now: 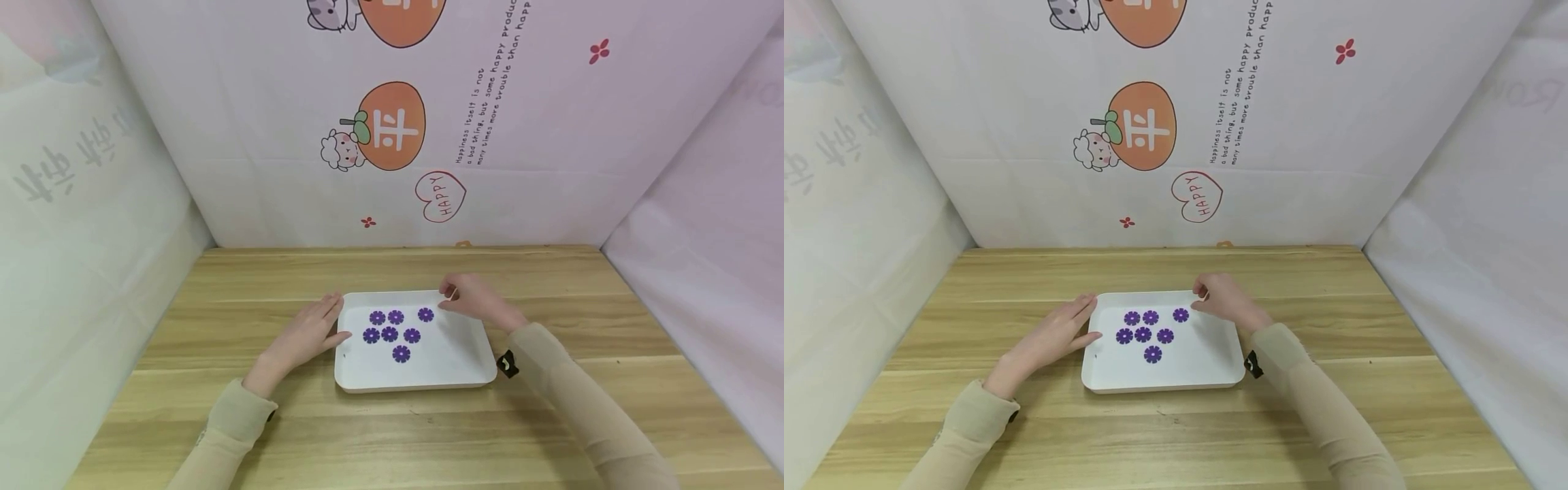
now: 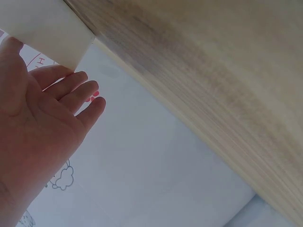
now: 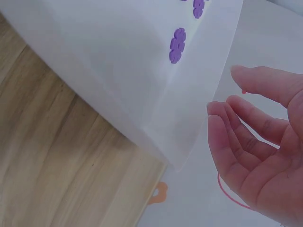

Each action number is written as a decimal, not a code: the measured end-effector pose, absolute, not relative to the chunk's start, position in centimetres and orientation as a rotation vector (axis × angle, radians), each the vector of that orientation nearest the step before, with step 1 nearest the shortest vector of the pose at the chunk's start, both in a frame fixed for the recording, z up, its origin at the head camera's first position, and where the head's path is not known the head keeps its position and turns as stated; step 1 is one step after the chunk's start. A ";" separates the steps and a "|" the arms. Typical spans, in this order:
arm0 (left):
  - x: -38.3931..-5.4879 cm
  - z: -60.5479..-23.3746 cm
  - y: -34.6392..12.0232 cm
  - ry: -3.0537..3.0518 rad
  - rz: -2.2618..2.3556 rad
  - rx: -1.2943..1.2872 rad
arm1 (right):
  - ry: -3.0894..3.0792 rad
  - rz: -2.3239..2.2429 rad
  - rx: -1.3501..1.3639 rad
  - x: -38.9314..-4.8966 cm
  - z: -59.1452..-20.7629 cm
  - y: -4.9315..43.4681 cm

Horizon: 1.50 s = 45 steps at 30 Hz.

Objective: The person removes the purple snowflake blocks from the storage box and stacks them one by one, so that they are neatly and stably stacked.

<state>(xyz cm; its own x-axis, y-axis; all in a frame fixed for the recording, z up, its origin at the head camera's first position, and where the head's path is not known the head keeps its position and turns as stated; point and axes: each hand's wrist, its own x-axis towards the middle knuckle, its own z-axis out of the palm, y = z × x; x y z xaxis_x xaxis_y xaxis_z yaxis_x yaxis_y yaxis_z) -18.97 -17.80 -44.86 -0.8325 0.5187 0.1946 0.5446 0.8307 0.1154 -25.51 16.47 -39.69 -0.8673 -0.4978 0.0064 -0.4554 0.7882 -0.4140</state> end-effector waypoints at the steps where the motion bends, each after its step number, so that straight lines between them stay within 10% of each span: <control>1: -19.0 -44.9 -17.8 -2.858 -0.249 -0.834 | 2.868 -0.632 -0.771 -25.5 -39.7 16.3; 45: -19.0 -44.8 -17.8 -2.870 -0.271 -0.825 | 2.784 -0.401 -0.686 -26.0 -41.9 12.6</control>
<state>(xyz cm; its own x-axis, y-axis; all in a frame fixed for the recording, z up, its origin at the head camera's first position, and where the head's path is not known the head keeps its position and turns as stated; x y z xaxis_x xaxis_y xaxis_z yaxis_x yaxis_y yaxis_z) -19.01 -17.85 -44.85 -0.8393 0.5110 0.1857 0.5367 0.8332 0.1333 -26.04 12.55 -41.92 -0.8591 -0.4827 -0.1700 -0.4152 0.8516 -0.3200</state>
